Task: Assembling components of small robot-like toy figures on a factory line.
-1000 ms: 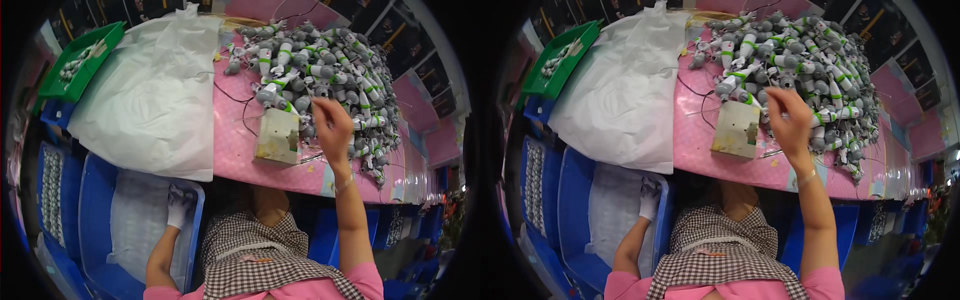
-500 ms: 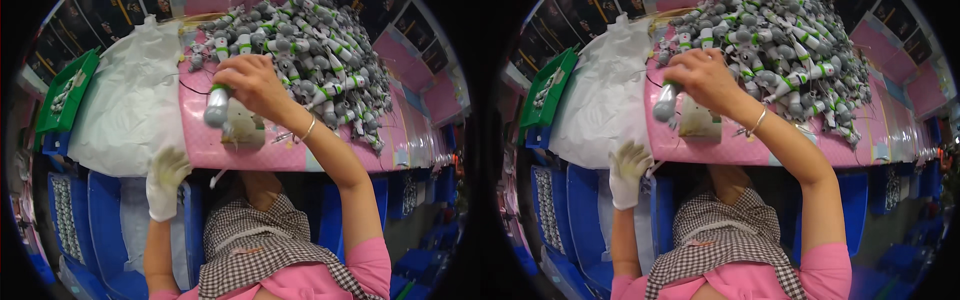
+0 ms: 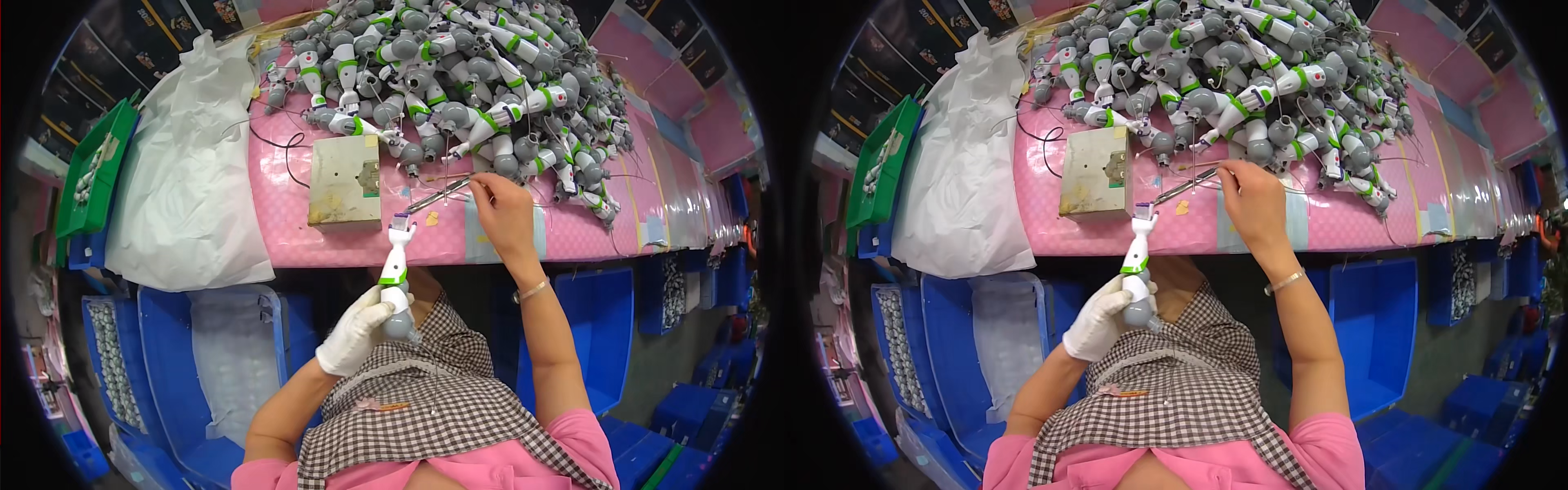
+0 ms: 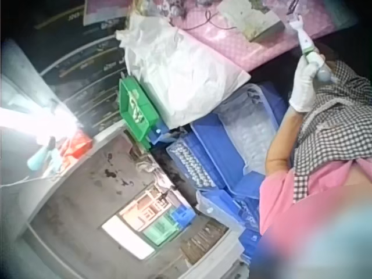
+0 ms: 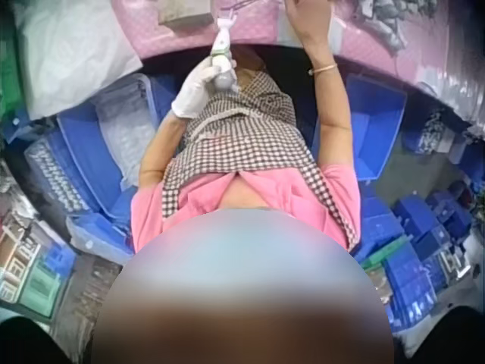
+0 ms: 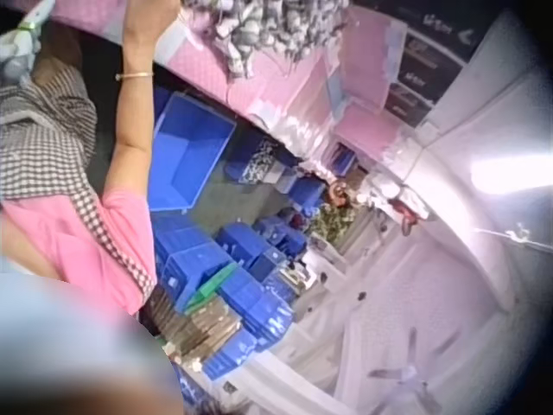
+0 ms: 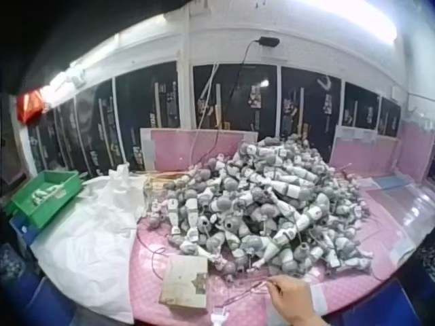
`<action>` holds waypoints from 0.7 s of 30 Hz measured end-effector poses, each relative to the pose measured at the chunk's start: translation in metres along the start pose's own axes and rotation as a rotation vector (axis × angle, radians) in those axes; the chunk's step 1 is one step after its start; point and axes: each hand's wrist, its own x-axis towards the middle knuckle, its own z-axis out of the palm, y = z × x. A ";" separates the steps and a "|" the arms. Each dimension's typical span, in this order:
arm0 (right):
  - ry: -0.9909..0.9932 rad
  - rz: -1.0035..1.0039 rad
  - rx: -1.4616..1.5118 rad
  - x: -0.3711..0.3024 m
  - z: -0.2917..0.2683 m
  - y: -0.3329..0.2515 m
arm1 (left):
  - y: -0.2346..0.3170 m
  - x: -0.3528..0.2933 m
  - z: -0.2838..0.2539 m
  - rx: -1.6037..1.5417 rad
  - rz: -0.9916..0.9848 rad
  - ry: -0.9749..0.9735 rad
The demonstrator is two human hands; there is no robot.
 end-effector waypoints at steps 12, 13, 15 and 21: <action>-0.288 -0.158 -0.584 0.036 0.037 -0.006 | -0.022 0.028 -0.016 -0.261 0.042 0.094; -0.325 -0.200 -0.591 0.038 0.036 -0.004 | -0.022 0.029 -0.014 -0.262 0.042 0.097; -0.404 -0.278 -0.619 0.043 0.036 -0.003 | -0.020 0.029 -0.010 -0.178 0.053 0.103; -0.274 -0.270 -0.529 0.032 0.035 -0.001 | -0.018 0.028 -0.001 0.040 0.094 0.194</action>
